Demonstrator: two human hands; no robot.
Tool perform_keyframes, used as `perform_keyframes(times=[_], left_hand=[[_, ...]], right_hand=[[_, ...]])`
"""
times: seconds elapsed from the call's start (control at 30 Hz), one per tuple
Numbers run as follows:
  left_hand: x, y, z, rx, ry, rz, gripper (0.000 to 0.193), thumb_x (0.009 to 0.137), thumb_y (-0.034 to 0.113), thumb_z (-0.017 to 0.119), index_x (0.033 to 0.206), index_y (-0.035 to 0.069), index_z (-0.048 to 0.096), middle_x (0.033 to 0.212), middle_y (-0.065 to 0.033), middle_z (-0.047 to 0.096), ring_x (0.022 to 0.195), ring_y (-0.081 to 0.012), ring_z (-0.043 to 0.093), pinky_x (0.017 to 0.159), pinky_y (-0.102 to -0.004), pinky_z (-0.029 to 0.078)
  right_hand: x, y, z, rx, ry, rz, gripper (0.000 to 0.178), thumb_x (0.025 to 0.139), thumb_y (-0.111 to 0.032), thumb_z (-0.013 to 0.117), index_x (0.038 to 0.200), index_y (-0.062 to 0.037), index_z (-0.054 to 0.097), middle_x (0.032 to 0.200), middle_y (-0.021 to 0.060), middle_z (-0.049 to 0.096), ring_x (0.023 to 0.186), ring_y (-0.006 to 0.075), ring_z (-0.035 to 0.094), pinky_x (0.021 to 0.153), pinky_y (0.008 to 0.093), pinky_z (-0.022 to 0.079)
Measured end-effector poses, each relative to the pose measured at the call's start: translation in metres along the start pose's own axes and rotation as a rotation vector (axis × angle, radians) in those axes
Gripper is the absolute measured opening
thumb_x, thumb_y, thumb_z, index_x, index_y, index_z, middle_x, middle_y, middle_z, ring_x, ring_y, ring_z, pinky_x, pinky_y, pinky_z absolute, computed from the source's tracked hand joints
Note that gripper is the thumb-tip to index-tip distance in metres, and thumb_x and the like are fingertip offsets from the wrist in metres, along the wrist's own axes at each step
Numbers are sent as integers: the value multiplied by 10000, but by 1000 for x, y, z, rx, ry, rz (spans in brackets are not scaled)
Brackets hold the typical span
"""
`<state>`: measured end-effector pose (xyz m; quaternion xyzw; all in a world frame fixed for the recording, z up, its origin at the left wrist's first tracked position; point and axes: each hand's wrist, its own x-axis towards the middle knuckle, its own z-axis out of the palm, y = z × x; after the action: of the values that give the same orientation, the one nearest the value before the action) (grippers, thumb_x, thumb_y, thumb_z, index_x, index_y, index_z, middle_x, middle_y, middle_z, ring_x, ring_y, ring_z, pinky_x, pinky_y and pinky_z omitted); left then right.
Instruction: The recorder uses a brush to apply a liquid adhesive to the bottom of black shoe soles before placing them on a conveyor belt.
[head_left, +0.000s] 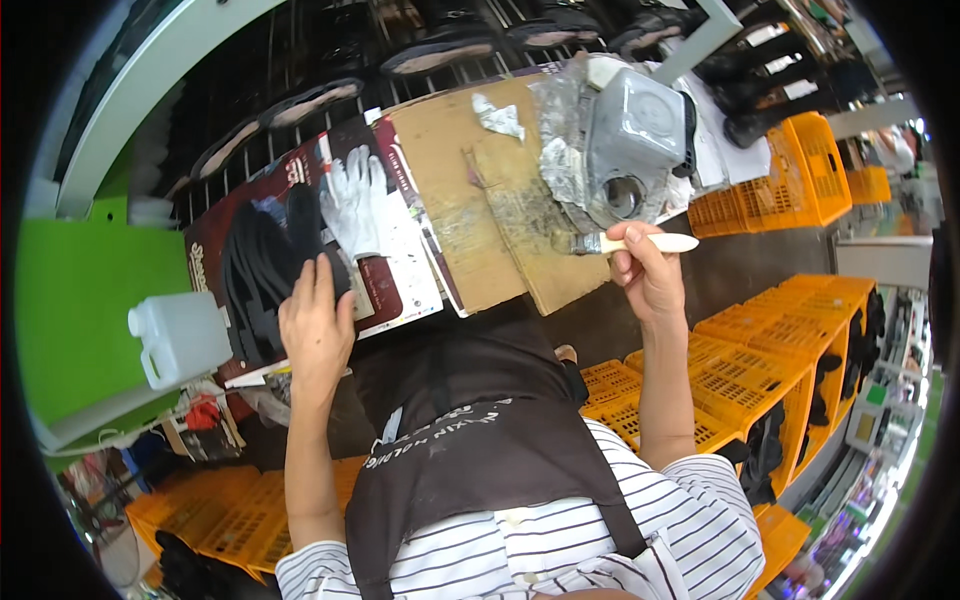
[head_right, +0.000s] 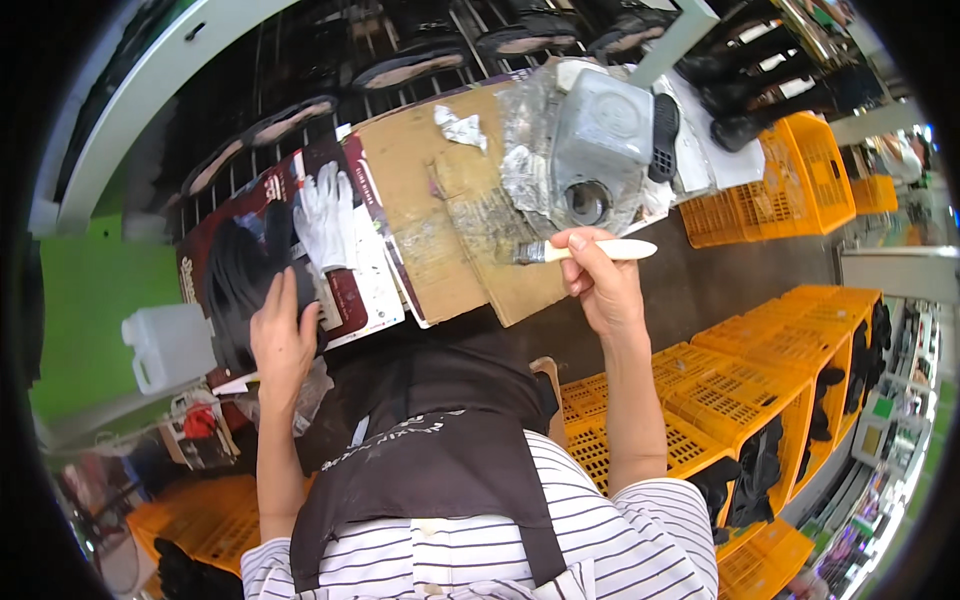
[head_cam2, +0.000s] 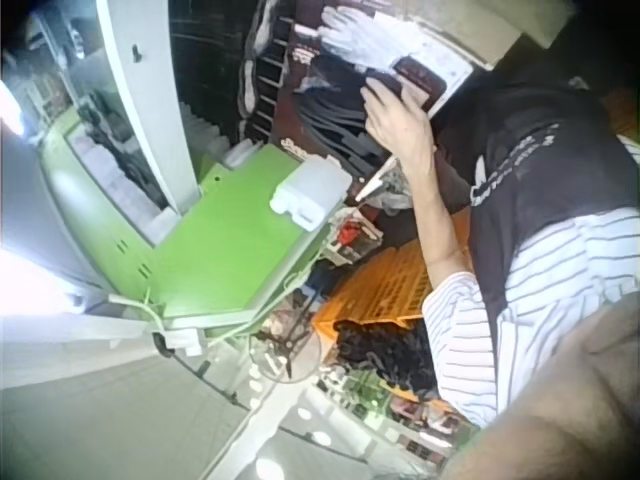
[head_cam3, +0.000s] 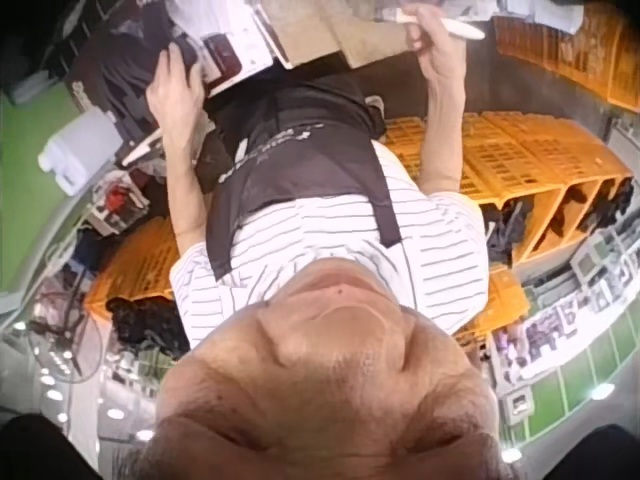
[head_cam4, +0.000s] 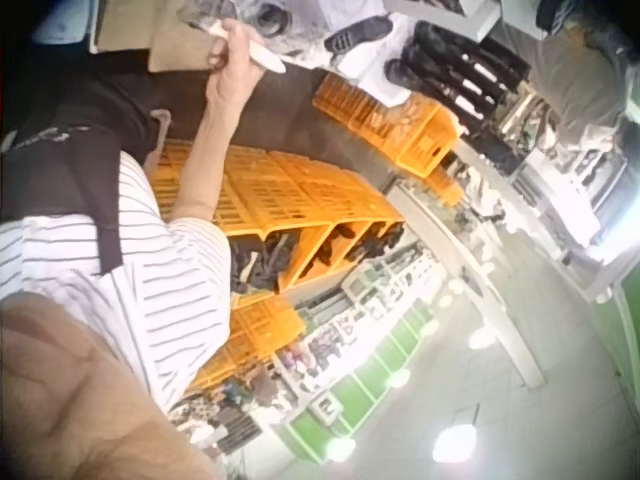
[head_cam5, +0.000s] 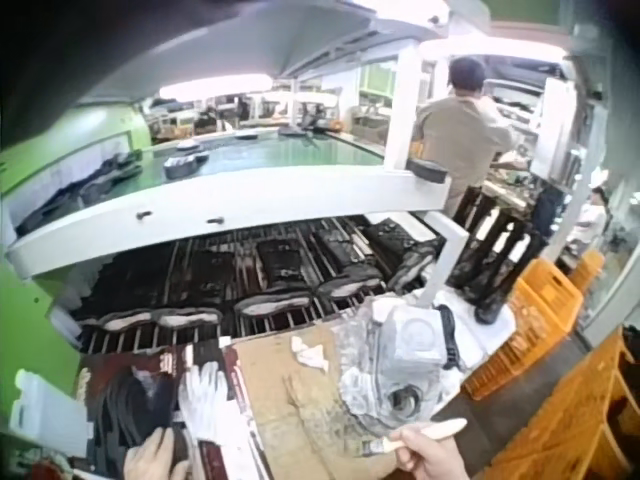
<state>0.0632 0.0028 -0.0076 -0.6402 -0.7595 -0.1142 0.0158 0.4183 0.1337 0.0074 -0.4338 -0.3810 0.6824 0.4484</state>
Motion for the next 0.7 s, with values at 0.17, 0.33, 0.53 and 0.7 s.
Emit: perform_keyframes(times=[0.17,0.33,0.53,0.7], left_hand=[[8,-6,-28,-249,216,-189,394,891,79,534,1274,4,487,1241,-216,537,1135,-355,532,944,-387,425],[1,-50,-43,-815,185,-417,325,910,42,530,1232,-4,544,1156,-93,595,875,-116,581,722,-222,467],[-12,-69,-31,-499,179,-292,209,878,61,586,1054,-38,637,1130,-137,621,1019,-225,585,908,-323,434],[-4,-52,-16,-105,483,-89,366,869,104,605,1213,-7,550,1087,-170,621,1020,-260,590,920,-345,425]], right_hand=[[9,-42,-4,-685,200,-253,178,872,-156,616,868,9,684,634,-11,575,555,43,472,508,195,369],[34,-39,-21,-1002,199,-407,181,842,-162,645,845,17,674,599,25,593,559,66,512,527,240,420],[51,-17,-34,-1133,215,-375,227,821,-209,671,799,17,674,566,26,597,516,88,521,503,262,423],[41,-22,-32,-795,321,-201,254,839,-252,681,797,-2,673,570,13,595,505,72,532,472,218,413]])
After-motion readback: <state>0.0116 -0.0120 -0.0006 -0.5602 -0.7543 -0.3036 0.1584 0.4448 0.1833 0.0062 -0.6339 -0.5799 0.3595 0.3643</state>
